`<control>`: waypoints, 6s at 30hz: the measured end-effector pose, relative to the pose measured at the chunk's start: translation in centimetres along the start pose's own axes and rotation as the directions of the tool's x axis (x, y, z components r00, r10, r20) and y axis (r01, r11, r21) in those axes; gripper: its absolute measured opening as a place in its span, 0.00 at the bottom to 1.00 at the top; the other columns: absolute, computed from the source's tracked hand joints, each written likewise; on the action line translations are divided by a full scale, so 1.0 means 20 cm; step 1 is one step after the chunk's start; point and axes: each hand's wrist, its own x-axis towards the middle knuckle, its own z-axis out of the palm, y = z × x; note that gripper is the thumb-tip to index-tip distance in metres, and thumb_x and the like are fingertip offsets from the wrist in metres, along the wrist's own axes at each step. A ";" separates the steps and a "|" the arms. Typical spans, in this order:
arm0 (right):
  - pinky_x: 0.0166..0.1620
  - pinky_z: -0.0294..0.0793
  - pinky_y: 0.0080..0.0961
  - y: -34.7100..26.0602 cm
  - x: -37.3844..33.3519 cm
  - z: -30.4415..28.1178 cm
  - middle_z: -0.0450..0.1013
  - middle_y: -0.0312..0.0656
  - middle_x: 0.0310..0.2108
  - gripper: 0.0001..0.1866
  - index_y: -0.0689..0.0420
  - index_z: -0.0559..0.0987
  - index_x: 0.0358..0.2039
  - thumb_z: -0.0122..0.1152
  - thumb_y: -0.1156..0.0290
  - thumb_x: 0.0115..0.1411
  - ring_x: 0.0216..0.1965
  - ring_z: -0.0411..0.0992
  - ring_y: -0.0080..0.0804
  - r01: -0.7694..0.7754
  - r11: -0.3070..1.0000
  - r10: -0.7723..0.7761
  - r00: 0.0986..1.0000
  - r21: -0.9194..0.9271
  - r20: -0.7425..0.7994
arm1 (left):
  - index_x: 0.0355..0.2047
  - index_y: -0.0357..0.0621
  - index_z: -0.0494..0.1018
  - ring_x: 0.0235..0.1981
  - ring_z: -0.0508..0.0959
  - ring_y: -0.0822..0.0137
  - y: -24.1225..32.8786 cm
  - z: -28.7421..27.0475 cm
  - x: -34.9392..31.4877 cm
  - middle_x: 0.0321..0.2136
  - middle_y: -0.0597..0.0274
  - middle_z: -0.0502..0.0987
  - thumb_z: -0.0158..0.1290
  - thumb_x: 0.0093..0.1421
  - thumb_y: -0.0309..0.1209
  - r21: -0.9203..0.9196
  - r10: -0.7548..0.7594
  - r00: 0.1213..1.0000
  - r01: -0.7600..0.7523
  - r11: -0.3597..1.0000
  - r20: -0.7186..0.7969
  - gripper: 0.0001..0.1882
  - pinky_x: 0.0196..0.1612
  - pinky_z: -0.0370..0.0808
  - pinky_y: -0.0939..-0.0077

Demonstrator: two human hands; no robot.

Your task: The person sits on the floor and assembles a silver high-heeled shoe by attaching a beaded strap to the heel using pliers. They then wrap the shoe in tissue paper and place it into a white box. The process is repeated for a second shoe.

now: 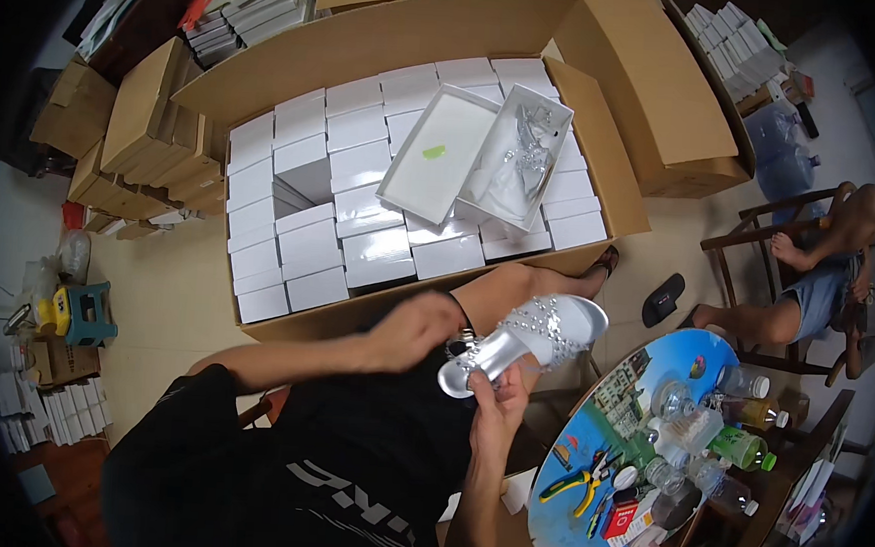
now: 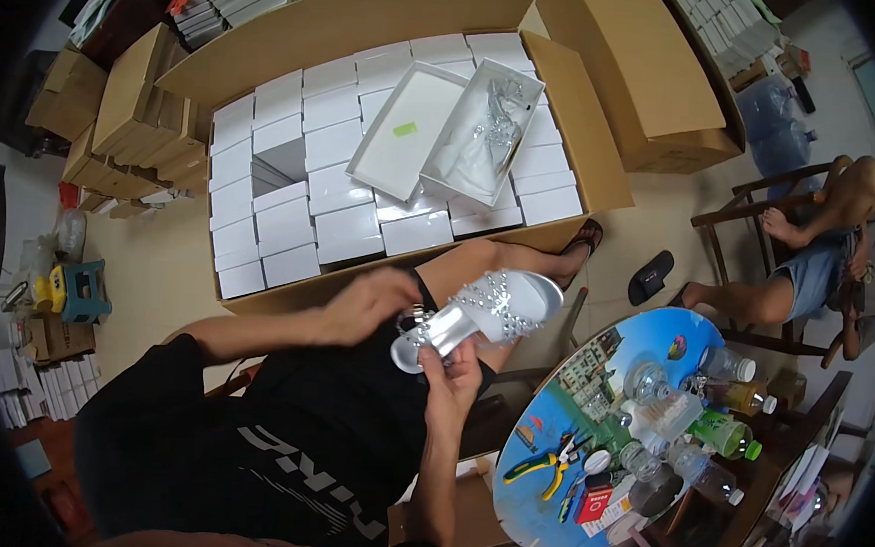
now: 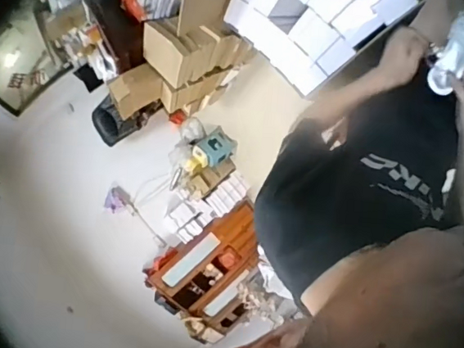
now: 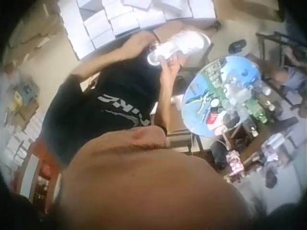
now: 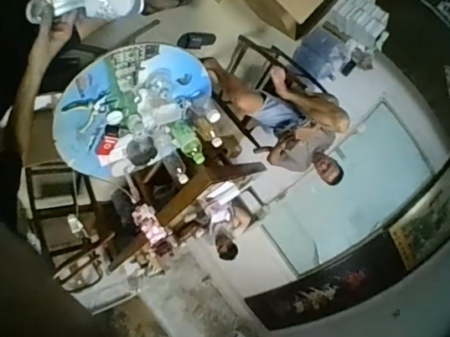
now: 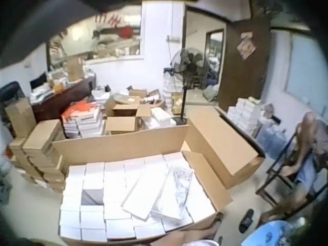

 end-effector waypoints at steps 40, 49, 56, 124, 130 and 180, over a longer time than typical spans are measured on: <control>0.48 0.72 0.19 -0.15 -0.65 -0.30 0.76 0.44 0.46 0.37 0.73 0.62 0.65 0.62 0.78 0.54 0.42 0.74 0.23 -0.413 0.881 0.372 0.906 -0.232 -0.202 | 0.44 0.40 0.76 0.45 0.75 0.49 -0.15 -0.05 0.24 0.43 0.53 0.76 0.58 0.53 0.28 0.493 0.243 0.965 -0.166 0.854 -0.097 0.16 0.52 0.72 0.58; 0.53 0.70 0.23 -0.13 -0.70 -0.26 0.72 0.51 0.53 0.39 0.77 0.59 0.65 0.62 0.80 0.53 0.50 0.72 0.30 -0.434 0.871 0.392 0.896 -0.230 -0.209 | 0.41 0.43 0.75 0.44 0.74 0.56 -0.08 -0.06 -0.08 0.37 0.57 0.74 0.58 0.57 0.39 0.548 0.155 0.759 -0.580 0.602 0.632 0.16 0.56 0.68 0.62; 0.52 0.71 0.23 -0.29 -0.74 -0.23 0.74 0.48 0.51 0.38 0.73 0.59 0.66 0.63 0.78 0.56 0.48 0.73 0.29 -0.365 0.870 0.306 0.927 -0.330 -0.219 | 0.30 0.42 0.73 0.41 0.74 0.59 -0.08 -0.05 -0.10 0.34 0.59 0.73 0.57 0.54 0.34 0.511 0.205 0.807 -0.523 0.682 0.553 0.09 0.50 0.70 0.65; 0.58 0.70 0.41 0.15 -0.02 0.05 0.71 0.51 0.55 0.21 0.62 0.72 0.54 0.57 0.64 0.64 0.55 0.69 0.50 -0.051 0.939 0.168 0.931 0.340 -0.325 | 0.59 0.43 0.71 0.24 0.76 0.63 0.32 0.06 -0.39 0.32 0.56 0.79 0.54 0.65 0.33 -0.158 0.768 0.477 -0.797 0.583 0.427 0.22 0.30 0.77 0.72; 0.58 0.69 0.41 0.11 -0.03 0.09 0.69 0.54 0.56 0.21 0.64 0.72 0.54 0.58 0.65 0.64 0.56 0.68 0.52 0.041 0.885 -0.098 0.990 -0.463 -0.100 | 0.64 0.42 0.62 0.47 0.77 0.68 0.11 -0.15 -0.24 0.54 0.58 0.73 0.52 0.64 0.30 -0.673 -0.454 0.881 0.418 0.610 0.135 0.28 0.50 0.75 0.72; 0.62 0.65 0.35 -0.23 0.40 0.04 0.64 0.54 0.62 0.30 0.66 0.64 0.64 0.60 0.73 0.64 0.64 0.63 0.42 0.472 0.805 -0.483 0.873 -0.361 0.065 | 0.51 0.32 0.74 0.47 0.79 0.70 0.05 -0.42 0.14 0.47 0.55 0.79 0.60 0.61 0.33 -0.826 -0.357 0.846 0.498 0.262 0.397 0.21 0.50 0.77 0.73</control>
